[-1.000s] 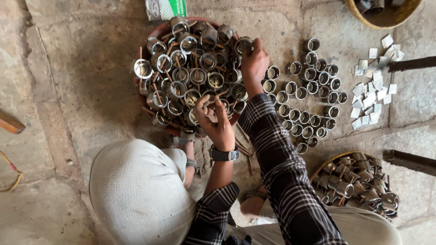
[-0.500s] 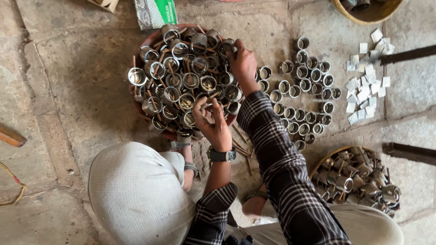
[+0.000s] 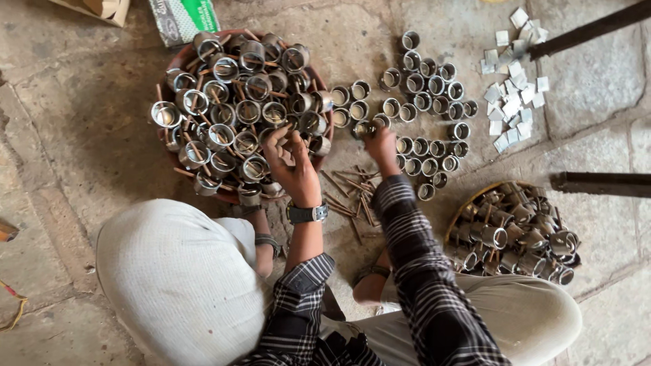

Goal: The person sits on the floor and assembles small metal rings with thin metal rods. They pick up a ring and a rod, insert the rod into the ring, and place the assembled unit into a large bowl. This process is repeated continuously throughout the video.

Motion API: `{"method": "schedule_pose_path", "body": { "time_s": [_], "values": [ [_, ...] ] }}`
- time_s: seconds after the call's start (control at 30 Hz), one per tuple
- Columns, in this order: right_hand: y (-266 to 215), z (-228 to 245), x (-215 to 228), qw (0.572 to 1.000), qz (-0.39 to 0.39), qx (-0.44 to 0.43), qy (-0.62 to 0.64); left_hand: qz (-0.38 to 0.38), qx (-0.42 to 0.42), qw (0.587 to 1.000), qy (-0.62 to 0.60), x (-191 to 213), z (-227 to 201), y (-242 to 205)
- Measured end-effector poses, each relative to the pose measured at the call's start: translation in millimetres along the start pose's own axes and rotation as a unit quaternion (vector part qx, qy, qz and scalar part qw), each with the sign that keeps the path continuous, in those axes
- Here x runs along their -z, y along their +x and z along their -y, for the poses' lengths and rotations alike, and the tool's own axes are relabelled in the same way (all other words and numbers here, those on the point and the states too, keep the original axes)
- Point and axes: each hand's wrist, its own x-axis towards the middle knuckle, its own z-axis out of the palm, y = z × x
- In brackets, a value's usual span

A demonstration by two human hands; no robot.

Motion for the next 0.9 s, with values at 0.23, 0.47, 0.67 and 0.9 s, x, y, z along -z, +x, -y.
{"method": "schedule_pose_path", "body": {
  "time_s": [0.23, 0.47, 0.67, 0.9],
  "values": [
    [-41, 12, -7, 0.996, 0.008, -0.062, -0.061, 0.158, -0.003, 0.981, 0.116, -7, 46, -16],
    [-39, 10, 116, 0.903, 0.351, 0.002, 0.247, 0.406, -0.066, 0.894, 0.176, 6, 68, -38],
    [-66, 28, 196, 0.834, 0.361, 0.036, 0.414, 0.588, 0.03, 0.785, 0.19, 0, 85, -44],
    [-102, -17, 81, 0.979, 0.043, -0.065, 0.186, 0.458, -0.034, 0.888, 0.033, 1, 17, -37]
  ]
}}
